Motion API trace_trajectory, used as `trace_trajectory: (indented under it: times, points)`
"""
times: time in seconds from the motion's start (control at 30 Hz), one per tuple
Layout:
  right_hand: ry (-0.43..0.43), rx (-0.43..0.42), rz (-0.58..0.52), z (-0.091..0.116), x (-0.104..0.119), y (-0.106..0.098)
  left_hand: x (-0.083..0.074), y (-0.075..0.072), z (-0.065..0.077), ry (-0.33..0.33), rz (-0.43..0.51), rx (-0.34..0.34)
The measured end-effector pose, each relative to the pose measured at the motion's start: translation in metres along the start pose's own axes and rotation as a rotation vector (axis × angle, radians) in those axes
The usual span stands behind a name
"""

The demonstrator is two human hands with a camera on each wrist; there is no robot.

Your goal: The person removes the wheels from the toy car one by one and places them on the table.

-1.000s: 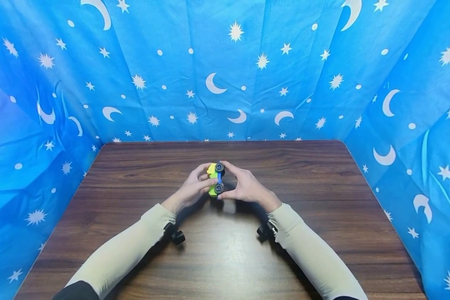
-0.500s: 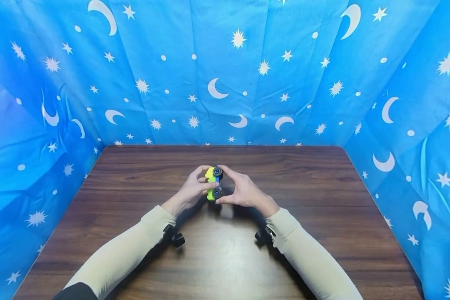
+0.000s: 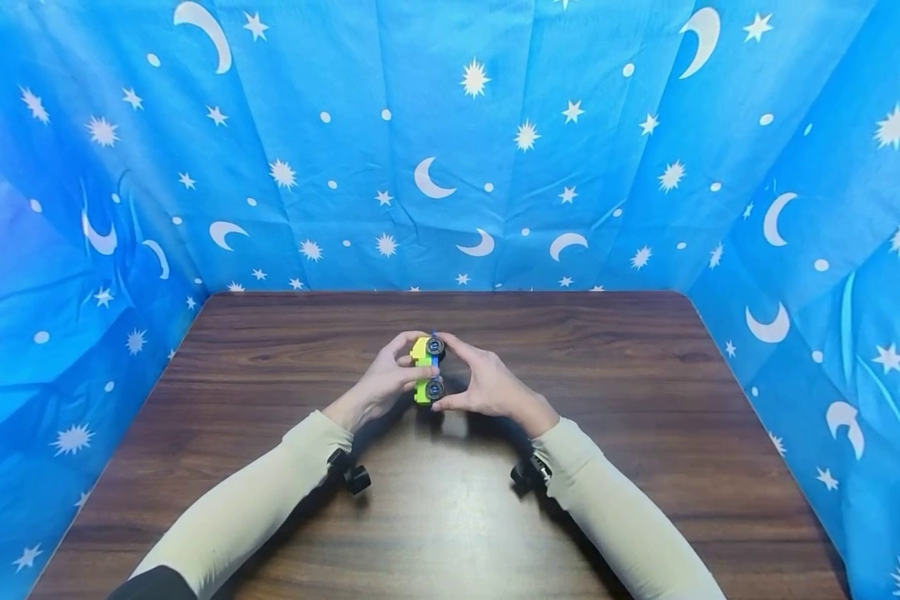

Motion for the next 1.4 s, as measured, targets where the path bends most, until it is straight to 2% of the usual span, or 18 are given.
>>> trace_trajectory:
  times: [0.47,1.23,1.4]
  points:
    - [-0.015,0.0,0.014,-0.0004,0.0013,0.0006,-0.0012,0.0009,-0.0006,0.012,-0.036,0.05]
    - [-0.069,0.041,-0.003,-0.0006,0.0069,-0.0009,-0.0003,-0.0023,0.002,0.002,-0.037,0.045]
    - [-0.083,0.041,-0.04,0.0005,0.0064,-0.0048,0.0001,-0.0033,0.002,0.001,-0.051,0.03]
Point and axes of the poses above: each hand's wrist, its own z-axis away from the middle knuckle, its own y-axis out of the palm, x = y × z, the point moved 10 cm from there along -z, towards the middle knuckle, and after that the axes turned 1 degree about z, right-handed, at the moved point
